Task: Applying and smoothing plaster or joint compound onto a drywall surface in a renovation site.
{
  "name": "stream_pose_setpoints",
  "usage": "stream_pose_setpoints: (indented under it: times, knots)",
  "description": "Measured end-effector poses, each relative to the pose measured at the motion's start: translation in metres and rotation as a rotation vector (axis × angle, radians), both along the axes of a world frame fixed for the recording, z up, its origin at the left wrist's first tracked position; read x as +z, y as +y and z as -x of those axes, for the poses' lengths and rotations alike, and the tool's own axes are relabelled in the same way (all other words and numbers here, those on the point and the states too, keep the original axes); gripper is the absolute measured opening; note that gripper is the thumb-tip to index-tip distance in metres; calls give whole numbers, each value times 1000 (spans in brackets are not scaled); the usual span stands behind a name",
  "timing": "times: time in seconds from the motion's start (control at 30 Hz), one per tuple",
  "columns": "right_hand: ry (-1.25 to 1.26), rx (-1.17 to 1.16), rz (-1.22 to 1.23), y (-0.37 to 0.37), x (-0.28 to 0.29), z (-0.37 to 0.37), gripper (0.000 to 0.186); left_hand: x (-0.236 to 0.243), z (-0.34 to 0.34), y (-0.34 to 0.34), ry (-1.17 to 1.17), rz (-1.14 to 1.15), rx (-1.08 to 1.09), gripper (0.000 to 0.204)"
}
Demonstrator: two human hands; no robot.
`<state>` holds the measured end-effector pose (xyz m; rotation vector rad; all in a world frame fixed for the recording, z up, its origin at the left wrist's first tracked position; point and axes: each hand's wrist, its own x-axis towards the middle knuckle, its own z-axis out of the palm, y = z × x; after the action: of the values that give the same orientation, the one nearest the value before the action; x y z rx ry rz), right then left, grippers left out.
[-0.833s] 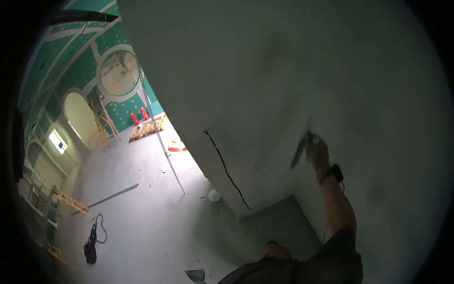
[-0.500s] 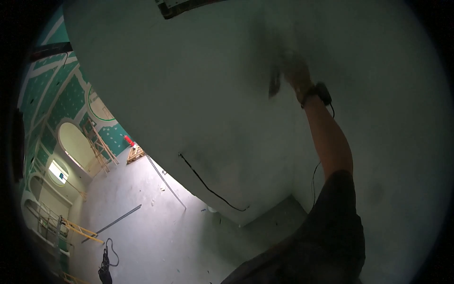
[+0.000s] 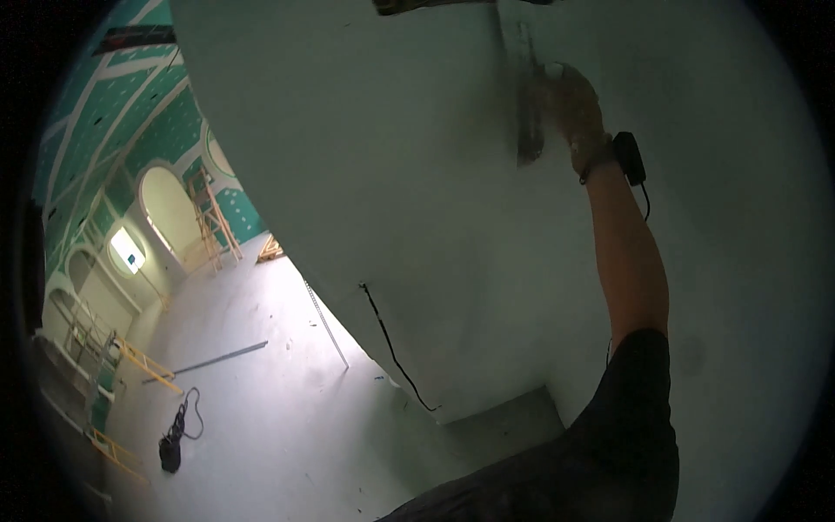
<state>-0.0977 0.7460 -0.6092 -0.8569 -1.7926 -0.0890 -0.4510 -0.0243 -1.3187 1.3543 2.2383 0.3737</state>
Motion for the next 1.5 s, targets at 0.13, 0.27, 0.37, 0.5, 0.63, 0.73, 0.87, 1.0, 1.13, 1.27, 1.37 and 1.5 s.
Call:
stream_pose_setpoints:
  times: [0.13, 0.27, 0.37, 0.5, 0.63, 0.73, 0.87, 1.0, 1.13, 1.27, 1.37, 1.5]
  knots:
    - [-301, -313, -874, -8, -12, 65, 18, -14, -1, 9, 19, 15, 1, 20]
    - [-196, -75, -854, -91, -3, 178, 16, -11, 24, 4, 59, 46, 21, 18]
    - [93, 241, -659, -109, -7, 257, 11, -5, 72, 18, 112, 56, -18, 17]
    - [84, 125, -434, -177, 1, 356, 21, 11, 155, 18, 196, 94, -77, 16]
    - [40, 186, -433, -282, -2, 434, 21, 32, 266, 15, 288, 139, -177, 16]
    - [-91, 474, -169, -356, -28, 467, 22, 34, 330, -5, 316, 195, -240, 16]
    - [-194, 649, 210, -390, -129, 485, 33, 20, 351, -74, 267, 317, -282, 17]
    - [109, 729, 863, -420, -199, 435, 45, 44, 386, -80, 54, 197, -83, 17]
    - [665, 646, 1151, -444, -280, 373, 44, 159, 365, 5, -989, -41, 611, 26]
    - [1160, 870, 1167, -492, -310, 316, 43, 240, 326, 60, -1117, -5, 540, 31]
    - [1514, 1089, 964, -553, -335, 281, 41, 277, 301, 67, -1133, 74, 283, 35]
    - [1632, 717, 859, -633, -352, 252, 38, 356, 271, 47, -1153, 141, -24, 40]
